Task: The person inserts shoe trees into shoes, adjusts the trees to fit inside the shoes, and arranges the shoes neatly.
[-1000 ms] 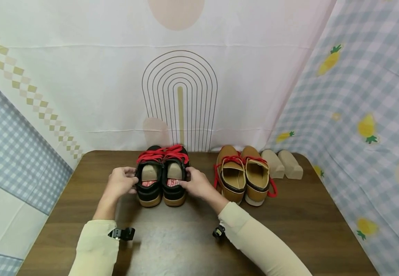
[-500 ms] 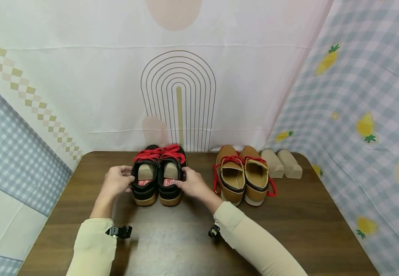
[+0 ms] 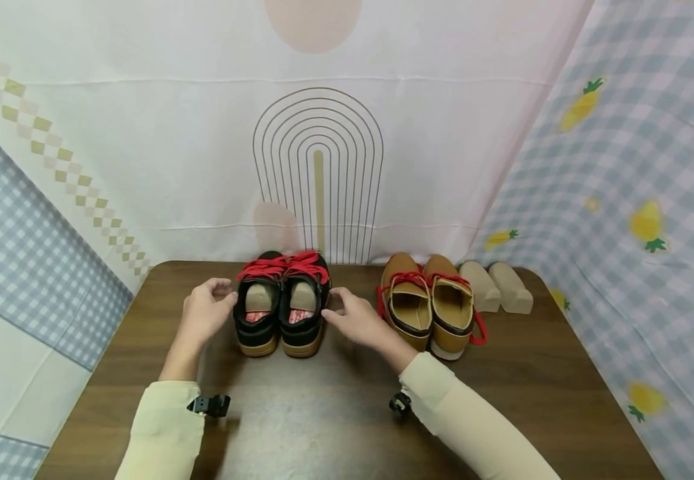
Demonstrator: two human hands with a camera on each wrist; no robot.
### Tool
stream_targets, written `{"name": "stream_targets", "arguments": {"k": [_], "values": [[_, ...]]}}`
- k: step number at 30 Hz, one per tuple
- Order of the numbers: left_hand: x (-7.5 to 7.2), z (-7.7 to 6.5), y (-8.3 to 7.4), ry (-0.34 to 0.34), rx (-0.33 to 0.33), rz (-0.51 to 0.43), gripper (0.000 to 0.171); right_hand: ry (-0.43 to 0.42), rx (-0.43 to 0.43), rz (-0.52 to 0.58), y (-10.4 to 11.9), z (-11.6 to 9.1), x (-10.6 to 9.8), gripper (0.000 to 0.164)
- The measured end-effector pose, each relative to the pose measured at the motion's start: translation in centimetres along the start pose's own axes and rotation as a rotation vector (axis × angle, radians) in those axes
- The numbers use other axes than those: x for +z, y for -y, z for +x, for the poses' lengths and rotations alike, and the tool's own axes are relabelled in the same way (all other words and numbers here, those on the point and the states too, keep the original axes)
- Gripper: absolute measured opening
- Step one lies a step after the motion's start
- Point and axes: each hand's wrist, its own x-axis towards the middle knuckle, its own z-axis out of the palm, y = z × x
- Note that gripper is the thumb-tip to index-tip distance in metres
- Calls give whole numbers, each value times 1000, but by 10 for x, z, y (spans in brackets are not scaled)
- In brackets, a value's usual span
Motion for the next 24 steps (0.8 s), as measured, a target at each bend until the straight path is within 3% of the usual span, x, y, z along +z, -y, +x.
{"name": "stream_targets", "arguments": {"k": [8,15,24], "values": [[5,-9,-22,-85,96,0,54,-57,-108,57,0,-20,-23,48],[17,-17,-34,-139,231,16,59,-96,-170,117,-1,-35,-41,46],[38,-31,-44,-135,435,44,70,-128,-235,53,-18,-52,-65,45]]}}
